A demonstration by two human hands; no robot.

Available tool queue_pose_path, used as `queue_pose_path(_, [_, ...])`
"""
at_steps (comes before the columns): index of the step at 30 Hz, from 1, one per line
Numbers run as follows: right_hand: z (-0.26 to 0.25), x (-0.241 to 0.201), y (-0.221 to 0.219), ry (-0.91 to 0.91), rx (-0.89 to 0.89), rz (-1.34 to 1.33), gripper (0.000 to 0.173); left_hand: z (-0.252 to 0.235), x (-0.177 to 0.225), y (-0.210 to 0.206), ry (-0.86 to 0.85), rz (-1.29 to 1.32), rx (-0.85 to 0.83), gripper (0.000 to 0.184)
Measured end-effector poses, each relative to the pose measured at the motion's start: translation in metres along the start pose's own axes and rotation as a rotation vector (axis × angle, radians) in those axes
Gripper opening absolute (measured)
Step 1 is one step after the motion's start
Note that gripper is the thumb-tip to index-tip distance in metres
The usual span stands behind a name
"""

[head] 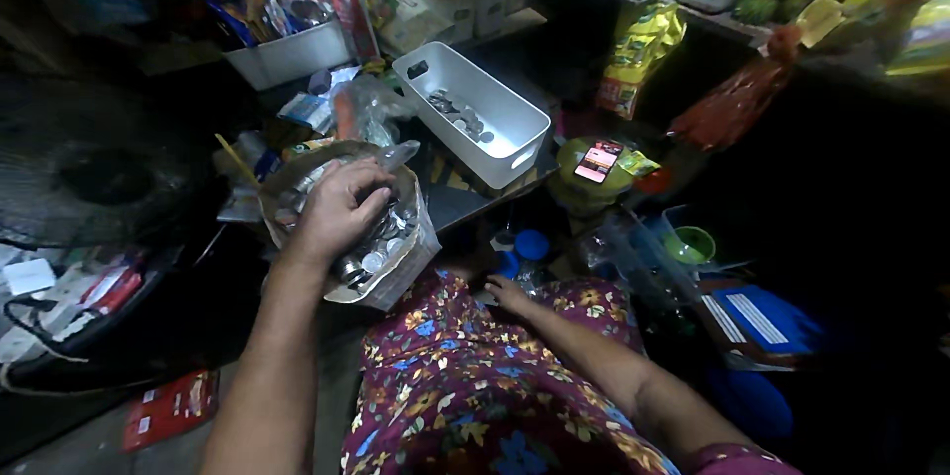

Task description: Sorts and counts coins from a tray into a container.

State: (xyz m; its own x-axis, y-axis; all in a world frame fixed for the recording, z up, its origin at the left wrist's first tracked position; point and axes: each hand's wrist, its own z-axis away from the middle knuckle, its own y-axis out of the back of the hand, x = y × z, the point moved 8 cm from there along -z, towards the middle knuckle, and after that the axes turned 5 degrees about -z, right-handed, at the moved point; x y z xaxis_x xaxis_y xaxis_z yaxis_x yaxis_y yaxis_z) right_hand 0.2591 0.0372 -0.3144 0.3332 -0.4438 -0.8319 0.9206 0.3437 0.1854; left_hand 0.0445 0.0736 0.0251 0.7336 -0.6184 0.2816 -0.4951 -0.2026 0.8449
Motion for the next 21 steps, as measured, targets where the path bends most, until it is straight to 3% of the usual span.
queue_pose_path(5, [-0.005,-0.018,0.008,-0.036,0.095,-0.058,0.052,-0.001,0.003,0.0,-0.005,0.033,-0.006,0.029])
queue_pose_path(13, [-0.01,-0.094,-0.061,0.129,-0.071,0.072,0.048,0.003,0.003,0.0,0.007,0.013,-0.025,0.029])
queue_pose_path(16, [-0.02,-0.088,-0.066,0.168,-0.114,0.158,0.045,0.002,0.001,-0.001,0.013,0.0,-0.035,0.033])
queue_pose_path(21, [-0.055,-0.045,-0.054,0.027,-0.071,0.046,0.042,0.002,-0.001,-0.001,0.054,-0.018,-0.04,0.034])
